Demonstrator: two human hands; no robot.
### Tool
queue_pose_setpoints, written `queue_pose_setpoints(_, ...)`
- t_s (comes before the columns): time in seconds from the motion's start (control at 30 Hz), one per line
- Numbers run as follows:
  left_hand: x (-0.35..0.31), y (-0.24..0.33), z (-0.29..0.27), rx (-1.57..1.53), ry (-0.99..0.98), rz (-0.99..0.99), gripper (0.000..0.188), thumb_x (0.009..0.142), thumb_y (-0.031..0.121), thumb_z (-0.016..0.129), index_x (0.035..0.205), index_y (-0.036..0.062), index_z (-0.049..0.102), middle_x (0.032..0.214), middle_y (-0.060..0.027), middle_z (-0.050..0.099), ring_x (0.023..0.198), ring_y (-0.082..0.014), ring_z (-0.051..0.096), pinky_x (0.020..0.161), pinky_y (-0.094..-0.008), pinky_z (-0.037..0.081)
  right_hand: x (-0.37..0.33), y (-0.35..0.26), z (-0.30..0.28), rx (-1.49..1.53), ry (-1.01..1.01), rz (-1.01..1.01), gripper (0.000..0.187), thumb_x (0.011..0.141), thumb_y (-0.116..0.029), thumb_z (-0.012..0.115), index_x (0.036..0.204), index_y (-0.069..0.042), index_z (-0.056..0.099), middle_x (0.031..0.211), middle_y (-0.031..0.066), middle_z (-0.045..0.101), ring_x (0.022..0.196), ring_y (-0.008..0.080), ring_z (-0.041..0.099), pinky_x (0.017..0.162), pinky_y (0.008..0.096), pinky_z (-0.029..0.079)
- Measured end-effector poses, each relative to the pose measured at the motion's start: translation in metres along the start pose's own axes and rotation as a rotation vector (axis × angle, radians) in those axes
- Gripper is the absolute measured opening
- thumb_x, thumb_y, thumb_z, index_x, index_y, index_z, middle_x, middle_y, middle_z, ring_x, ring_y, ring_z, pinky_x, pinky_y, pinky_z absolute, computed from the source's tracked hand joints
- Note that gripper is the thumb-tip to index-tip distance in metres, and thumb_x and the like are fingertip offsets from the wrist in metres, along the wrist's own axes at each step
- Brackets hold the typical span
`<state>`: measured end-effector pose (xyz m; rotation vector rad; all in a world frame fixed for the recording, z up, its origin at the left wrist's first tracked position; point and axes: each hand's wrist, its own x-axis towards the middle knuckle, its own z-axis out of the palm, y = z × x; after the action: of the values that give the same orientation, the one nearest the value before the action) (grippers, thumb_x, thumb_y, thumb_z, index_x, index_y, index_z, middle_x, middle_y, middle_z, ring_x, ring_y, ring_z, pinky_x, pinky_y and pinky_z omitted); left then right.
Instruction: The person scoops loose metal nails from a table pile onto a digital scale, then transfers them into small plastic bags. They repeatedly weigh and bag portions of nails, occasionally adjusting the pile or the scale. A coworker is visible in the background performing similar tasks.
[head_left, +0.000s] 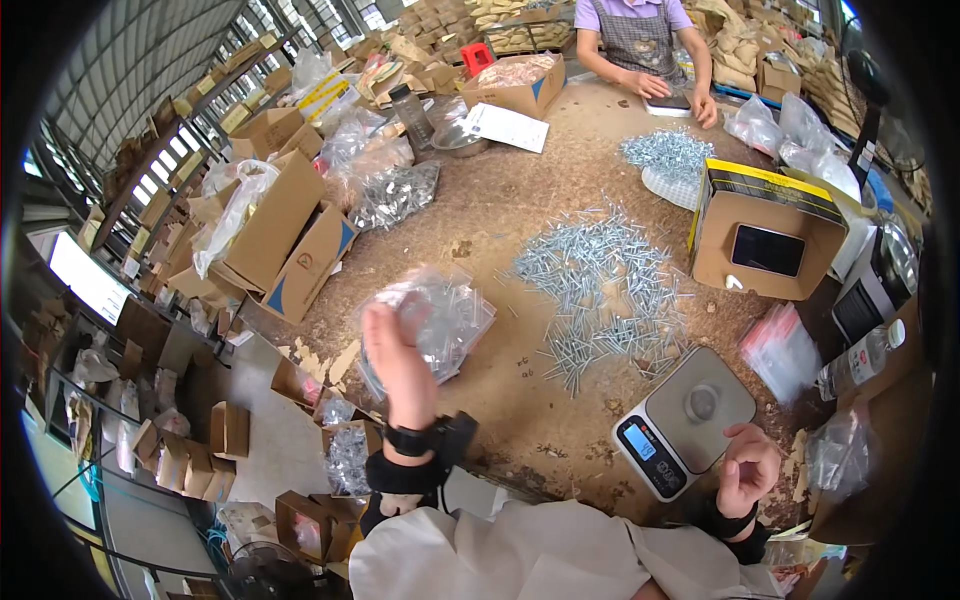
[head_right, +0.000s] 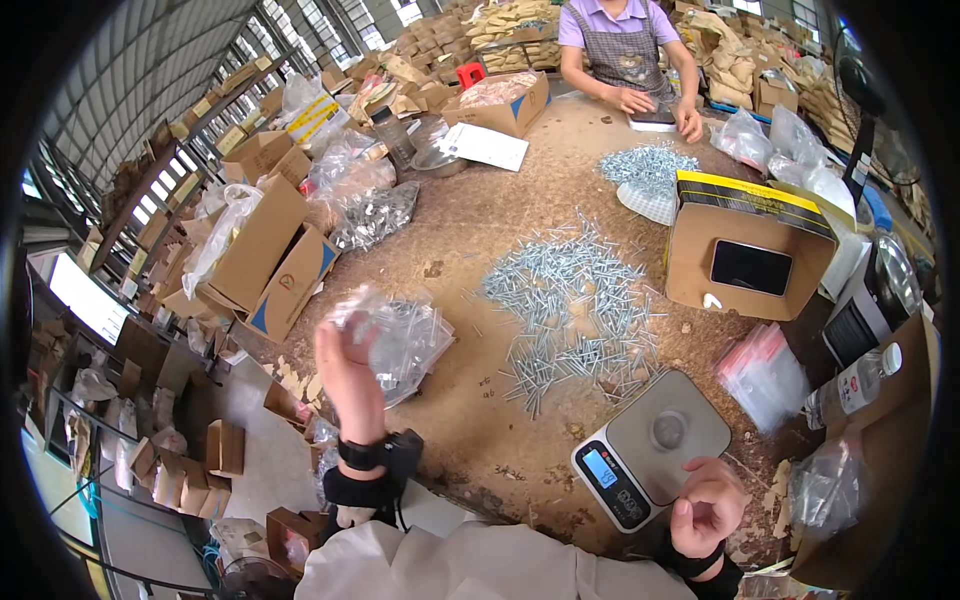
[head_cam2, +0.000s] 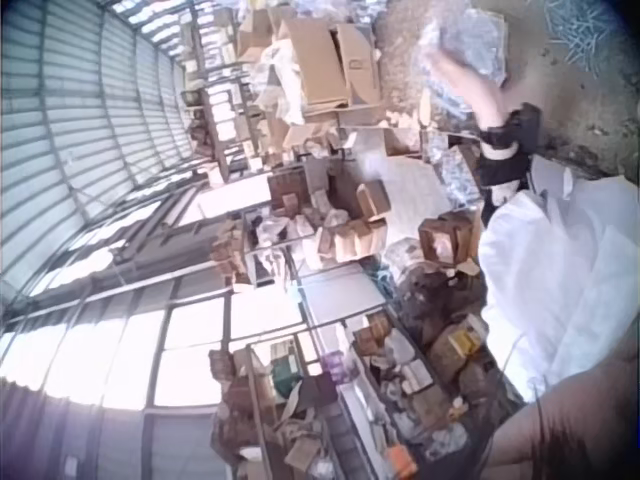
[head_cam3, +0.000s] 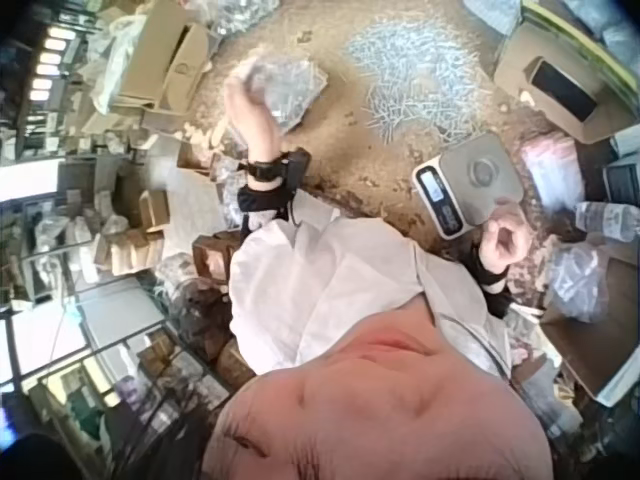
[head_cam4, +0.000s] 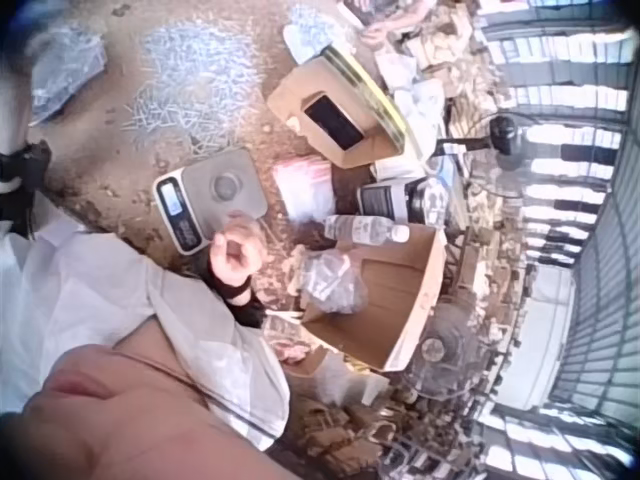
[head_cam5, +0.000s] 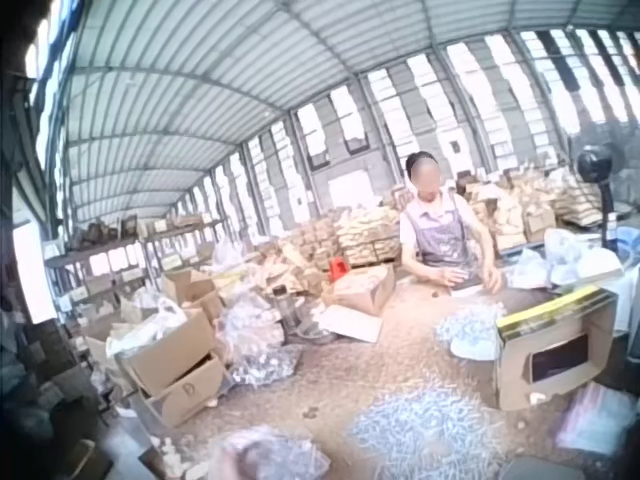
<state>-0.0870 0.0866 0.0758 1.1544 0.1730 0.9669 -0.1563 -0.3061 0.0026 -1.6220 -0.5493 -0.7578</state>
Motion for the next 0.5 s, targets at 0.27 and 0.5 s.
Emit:
queue_pose_setpoints(0.27,0.050,-0.054,-0.116,1.235,-0.300,0.264,0.023,0.100,0.021,0.055,0.096,-0.0015,0.055,0.097,-0.0223,0.058,0.094,-0.0433,0.054,0.087,-0.0454,0.043,0.015,-0.009,-0.002,-0.344,-0.256,-0.156,0.014,0.074,-0.010,0.072,0.075,-0.008,0.058,0.065,0.0078,0.059,0.065,0.0308,0.063,0.072,0.0413,0.055)
queue_pose_setpoints(0.5,0.020,-0.027,-0.073,1.273,-0.389,0.468,0.029,0.095,0.020,0.062,0.114,-0.0009,0.057,0.111,-0.0228,0.059,0.107,-0.0396,0.055,0.095,-0.0442,0.042,0.019,-0.001,-0.007,-0.283,-0.247,-0.117,0.015,0.074,-0.009,0.073,0.073,-0.009,0.058,0.062,0.0041,0.060,0.062,0.0292,0.064,0.074,0.0417,0.057)
